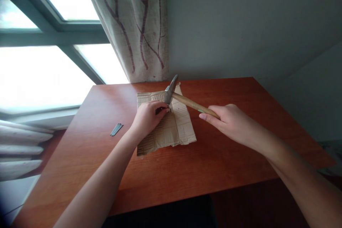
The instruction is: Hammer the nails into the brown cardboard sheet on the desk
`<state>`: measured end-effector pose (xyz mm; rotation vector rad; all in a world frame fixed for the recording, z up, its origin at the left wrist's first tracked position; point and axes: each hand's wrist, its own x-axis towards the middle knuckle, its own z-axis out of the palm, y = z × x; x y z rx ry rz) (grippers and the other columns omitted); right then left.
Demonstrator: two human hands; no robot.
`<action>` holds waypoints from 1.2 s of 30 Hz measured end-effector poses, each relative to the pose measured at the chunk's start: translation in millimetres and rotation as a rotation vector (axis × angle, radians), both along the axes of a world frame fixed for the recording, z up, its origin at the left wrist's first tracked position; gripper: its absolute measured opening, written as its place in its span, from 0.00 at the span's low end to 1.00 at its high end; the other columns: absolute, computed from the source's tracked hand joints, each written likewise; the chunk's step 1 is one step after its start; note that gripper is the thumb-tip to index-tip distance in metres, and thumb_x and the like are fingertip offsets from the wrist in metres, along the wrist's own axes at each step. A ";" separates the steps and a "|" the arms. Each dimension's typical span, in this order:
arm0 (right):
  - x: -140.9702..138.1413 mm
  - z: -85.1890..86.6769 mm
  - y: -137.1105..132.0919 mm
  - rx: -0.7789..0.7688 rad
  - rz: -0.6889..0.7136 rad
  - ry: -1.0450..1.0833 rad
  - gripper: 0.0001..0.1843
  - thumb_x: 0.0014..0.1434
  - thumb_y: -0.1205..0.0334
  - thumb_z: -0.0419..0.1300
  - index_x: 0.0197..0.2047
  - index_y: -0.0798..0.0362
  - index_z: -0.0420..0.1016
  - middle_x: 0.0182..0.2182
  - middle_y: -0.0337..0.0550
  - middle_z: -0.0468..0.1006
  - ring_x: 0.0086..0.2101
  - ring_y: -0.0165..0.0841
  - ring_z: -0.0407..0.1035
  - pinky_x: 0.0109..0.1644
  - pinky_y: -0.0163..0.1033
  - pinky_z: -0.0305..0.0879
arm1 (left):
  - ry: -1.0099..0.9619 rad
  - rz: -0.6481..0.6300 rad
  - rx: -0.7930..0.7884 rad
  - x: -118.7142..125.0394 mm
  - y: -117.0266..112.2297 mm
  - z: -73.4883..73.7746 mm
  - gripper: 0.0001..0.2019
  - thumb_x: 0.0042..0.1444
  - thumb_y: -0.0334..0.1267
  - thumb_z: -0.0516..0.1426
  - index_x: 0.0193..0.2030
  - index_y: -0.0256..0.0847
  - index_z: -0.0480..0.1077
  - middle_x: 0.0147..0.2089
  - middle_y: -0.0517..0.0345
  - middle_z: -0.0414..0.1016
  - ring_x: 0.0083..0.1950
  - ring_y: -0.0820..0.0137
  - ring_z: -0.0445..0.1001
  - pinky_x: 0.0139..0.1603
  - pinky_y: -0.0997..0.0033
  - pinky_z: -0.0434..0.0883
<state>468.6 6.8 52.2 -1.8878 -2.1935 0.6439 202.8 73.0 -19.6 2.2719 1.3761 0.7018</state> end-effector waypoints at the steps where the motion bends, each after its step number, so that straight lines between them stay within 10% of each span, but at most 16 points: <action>1: 0.3 0.8 -0.4 0.008 -0.003 0.004 0.31 0.65 0.31 0.49 0.26 0.50 0.65 0.18 0.34 0.60 0.20 0.29 0.58 0.25 0.37 0.49 | 0.000 0.000 -0.001 0.0 0.1 -0.3 0.07 0.62 0.34 0.59 0.41 0.45 0.80 0.44 0.57 0.84 0.44 0.62 0.80 0.44 0.65 0.72; 36: 0.7 -9.2 -3.7 -0.051 -0.018 0.007 0.31 0.65 0.30 0.49 0.27 0.50 0.66 0.18 0.34 0.62 0.20 0.29 0.58 0.27 0.38 0.49 | 0.047 -0.010 -0.036 -2.5 -1.0 7.4 0.07 0.60 0.34 0.61 0.43 0.44 0.80 0.44 0.56 0.83 0.43 0.61 0.80 0.44 0.64 0.73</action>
